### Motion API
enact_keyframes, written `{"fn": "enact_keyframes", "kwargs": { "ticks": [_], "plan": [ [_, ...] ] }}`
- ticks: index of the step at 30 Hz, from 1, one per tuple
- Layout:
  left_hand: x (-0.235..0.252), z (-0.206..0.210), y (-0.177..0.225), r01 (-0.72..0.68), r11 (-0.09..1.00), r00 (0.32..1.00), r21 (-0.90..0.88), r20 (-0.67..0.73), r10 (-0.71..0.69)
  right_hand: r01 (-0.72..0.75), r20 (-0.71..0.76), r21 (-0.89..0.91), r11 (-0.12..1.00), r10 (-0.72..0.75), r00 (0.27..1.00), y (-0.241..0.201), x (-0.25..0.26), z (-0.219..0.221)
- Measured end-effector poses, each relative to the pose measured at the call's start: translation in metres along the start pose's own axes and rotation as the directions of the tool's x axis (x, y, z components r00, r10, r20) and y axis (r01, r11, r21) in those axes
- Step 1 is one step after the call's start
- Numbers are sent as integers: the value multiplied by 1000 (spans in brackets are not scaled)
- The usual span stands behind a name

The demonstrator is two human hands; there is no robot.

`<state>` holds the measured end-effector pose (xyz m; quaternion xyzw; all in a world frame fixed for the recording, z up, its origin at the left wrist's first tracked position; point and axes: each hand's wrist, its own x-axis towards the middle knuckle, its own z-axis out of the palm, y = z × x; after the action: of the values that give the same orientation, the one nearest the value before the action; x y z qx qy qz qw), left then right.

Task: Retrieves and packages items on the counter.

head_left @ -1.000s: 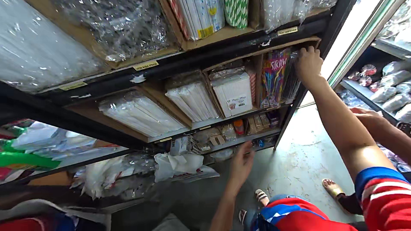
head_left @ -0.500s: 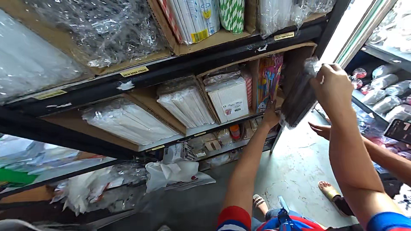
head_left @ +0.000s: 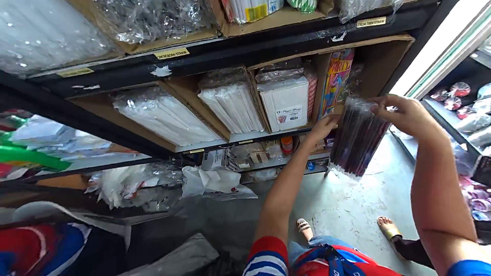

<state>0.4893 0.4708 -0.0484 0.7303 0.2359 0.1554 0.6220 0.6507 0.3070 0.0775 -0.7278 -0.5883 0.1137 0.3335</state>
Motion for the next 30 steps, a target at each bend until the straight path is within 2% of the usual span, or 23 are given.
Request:
{"fn": "enact_keyframes", "kwargs": {
  "ticks": [2, 4, 7, 9, 10, 12, 13, 15, 17, 19, 20, 22, 23, 25, 30],
  "plan": [
    [-40, -4, 0, 11, 982, 998, -187, 61, 1, 34, 83, 209, 977, -52, 995, 14, 17, 8],
    [-88, -1, -4, -36, 978, 998, -203, 43, 46, 61, 91, 365, 929, -101, 991, 17, 29, 24],
    [-166, 7, -35, 23, 983, 990, -180, -135, -48, 107, 166, 452, 886, -201, 965, -3, 33, 72],
    [-227, 12, -64, 65, 969, 941, -238, -307, -139, 116, 302, 519, 847, -309, 902, -29, 29, 128],
    [-261, 13, -74, 88, 953, 896, -289, -395, -202, 70, 387, 561, 824, -337, 859, -45, 25, 161],
    [-330, 17, -94, 137, 918, 747, -371, -570, -342, -58, 557, 595, 802, -359, 749, -79, 11, 228],
    [-365, 20, -103, 155, 907, 640, -393, -660, -395, -127, 645, 573, 810, -350, 679, -96, 4, 259],
    [-433, 29, -109, 175, 885, 345, -431, -815, -465, -198, 773, 511, 837, -346, 532, -131, -13, 316],
    [-494, 45, -114, 173, 876, 16, -449, -888, -459, -171, 850, 461, 871, -378, 368, -161, -32, 365],
    [-541, 64, -123, 173, 882, -303, -438, -876, -376, -97, 897, 419, 903, -396, 196, -185, -50, 400],
    [-559, 71, -124, 143, 868, -448, -475, -814, -371, -51, 913, 399, 916, -391, 118, -195, -57, 415],
    [-590, 78, -122, 29, 846, -664, -533, -643, -382, 52, 937, 348, 936, -349, -3, -215, -69, 439],
    [-602, 79, -122, -9, 837, -735, -547, -564, -376, 99, 945, 327, 940, -324, -44, -221, -74, 449],
    [-625, 76, -128, -55, 831, -809, -553, -464, -362, 154, 956, 293, 944, -284, -80, -227, -79, 467],
    [-672, 59, -142, -145, 836, -849, -529, -367, -379, 232, 976, 216, 949, -201, -86, -219, -79, 506]
  ]
}}
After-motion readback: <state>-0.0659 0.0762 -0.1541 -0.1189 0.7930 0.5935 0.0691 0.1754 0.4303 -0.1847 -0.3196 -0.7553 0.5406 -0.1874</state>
